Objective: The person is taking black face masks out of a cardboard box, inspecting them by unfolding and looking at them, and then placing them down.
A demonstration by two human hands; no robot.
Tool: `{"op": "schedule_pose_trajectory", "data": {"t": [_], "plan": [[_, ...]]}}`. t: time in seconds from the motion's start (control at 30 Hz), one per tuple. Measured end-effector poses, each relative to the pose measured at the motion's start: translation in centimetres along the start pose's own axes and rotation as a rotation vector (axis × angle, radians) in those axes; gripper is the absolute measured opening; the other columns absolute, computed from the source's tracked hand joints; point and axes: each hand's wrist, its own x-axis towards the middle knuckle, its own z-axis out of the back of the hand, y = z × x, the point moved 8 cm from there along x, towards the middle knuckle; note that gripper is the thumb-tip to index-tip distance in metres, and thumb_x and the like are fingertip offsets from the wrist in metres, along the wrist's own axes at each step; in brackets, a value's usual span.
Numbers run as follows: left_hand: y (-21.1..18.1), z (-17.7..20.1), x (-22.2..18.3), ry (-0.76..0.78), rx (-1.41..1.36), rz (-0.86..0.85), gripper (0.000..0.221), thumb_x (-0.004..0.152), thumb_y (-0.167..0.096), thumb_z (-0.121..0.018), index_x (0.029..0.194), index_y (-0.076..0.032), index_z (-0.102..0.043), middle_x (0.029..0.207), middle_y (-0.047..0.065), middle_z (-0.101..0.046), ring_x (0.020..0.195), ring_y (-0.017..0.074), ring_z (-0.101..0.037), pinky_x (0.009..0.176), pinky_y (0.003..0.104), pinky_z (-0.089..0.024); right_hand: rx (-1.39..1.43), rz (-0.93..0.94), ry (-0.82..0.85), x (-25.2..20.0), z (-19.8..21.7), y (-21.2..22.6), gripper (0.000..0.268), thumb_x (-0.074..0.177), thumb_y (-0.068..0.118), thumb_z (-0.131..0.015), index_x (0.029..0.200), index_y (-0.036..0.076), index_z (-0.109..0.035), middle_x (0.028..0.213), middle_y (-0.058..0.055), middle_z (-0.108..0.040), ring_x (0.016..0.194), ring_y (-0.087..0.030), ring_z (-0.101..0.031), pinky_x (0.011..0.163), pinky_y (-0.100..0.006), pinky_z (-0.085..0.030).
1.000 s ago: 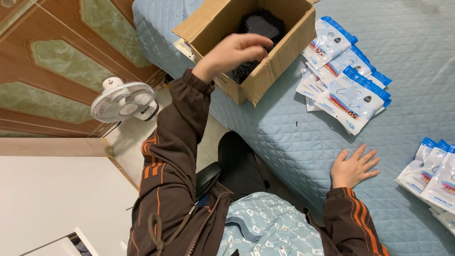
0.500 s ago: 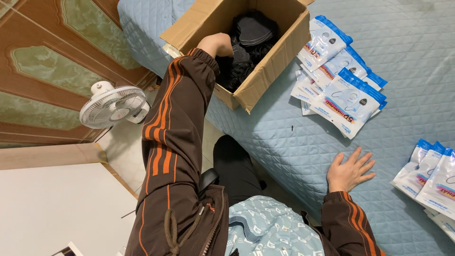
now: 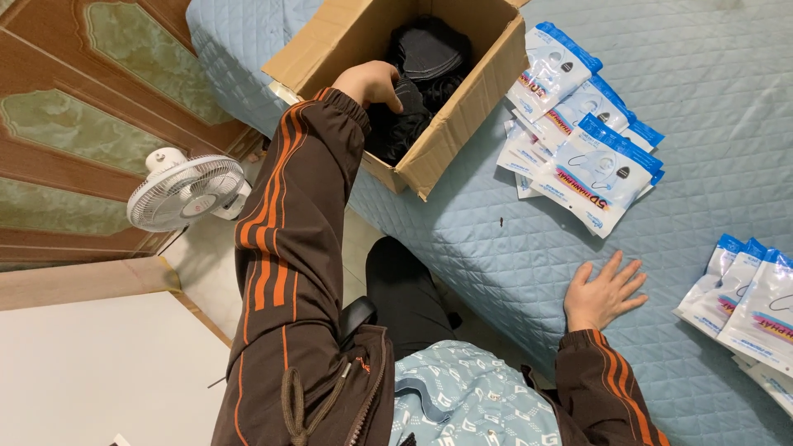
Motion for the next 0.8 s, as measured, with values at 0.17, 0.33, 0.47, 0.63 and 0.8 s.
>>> {"op": "schedule_pose_trajectory", "data": {"t": [0.17, 0.33, 0.47, 0.63, 0.8], "plan": [[0.2, 0.0, -0.7, 0.029, 0.053, 0.043, 0.060, 0.087, -0.036, -0.083, 0.128, 0.001, -0.059, 0.128, 0.017, -0.065, 0.099, 0.0395, -0.067, 0.074, 0.048, -0.053, 0.002, -0.009, 0.009, -0.1, 0.1, 0.1, 0.067, 0.106, 0.039, -0.037, 0.161, 0.001, -0.037, 0.166, -0.031, -0.024, 0.150, -0.051, -0.015, 0.113, -0.073, -0.005], [-1.0, 0.1, -3.2, 0.079, 0.106, 0.031, 0.054, 0.093, -0.040, -0.075, 0.123, 0.003, -0.065, 0.133, 0.016, -0.064, 0.115, 0.0383, -0.063, 0.085, 0.049, -0.051, -0.014, -0.035, 0.005, 0.0, -0.2, -0.2, 0.067, 0.106, 0.040, -0.036, 0.161, 0.003, -0.037, 0.166, -0.030, -0.024, 0.151, -0.050, -0.015, 0.114, -0.072, -0.004], [-1.6, -0.5, -4.5, 0.155, -0.089, 0.079, 0.080, 0.096, -0.030, -0.069, 0.160, -0.007, -0.027, 0.164, 0.012, -0.033, 0.135, 0.0432, -0.050, 0.098, 0.051, -0.055, -0.013, -0.008, -0.037, 0.1, -0.3, -0.5, 0.066, 0.105, 0.040, -0.038, 0.160, 0.003, -0.040, 0.165, -0.030, -0.028, 0.151, -0.051, -0.018, 0.114, -0.072, -0.005], [-1.6, 0.1, -5.9, 0.104, -0.104, 0.147, 0.089, 0.090, -0.035, -0.075, 0.162, -0.015, -0.026, 0.162, 0.009, -0.039, 0.119, 0.0347, -0.064, 0.090, 0.046, -0.055, -0.002, -0.005, -0.013, 0.1, -0.3, -0.2, 0.067, 0.105, 0.041, -0.037, 0.160, 0.004, -0.039, 0.166, -0.029, -0.027, 0.151, -0.050, -0.016, 0.114, -0.072, -0.004], [-1.7, 1.6, -6.2, -0.053, -0.162, 0.091, 0.080, 0.091, -0.024, -0.078, 0.158, -0.011, -0.036, 0.157, 0.014, -0.043, 0.115, 0.0467, -0.063, 0.088, 0.052, -0.056, 0.003, -0.017, 0.000, 0.1, -0.1, -0.1, 0.067, 0.105, 0.041, -0.036, 0.161, 0.004, -0.038, 0.166, -0.030, -0.025, 0.151, -0.050, -0.015, 0.114, -0.071, -0.003]]}}
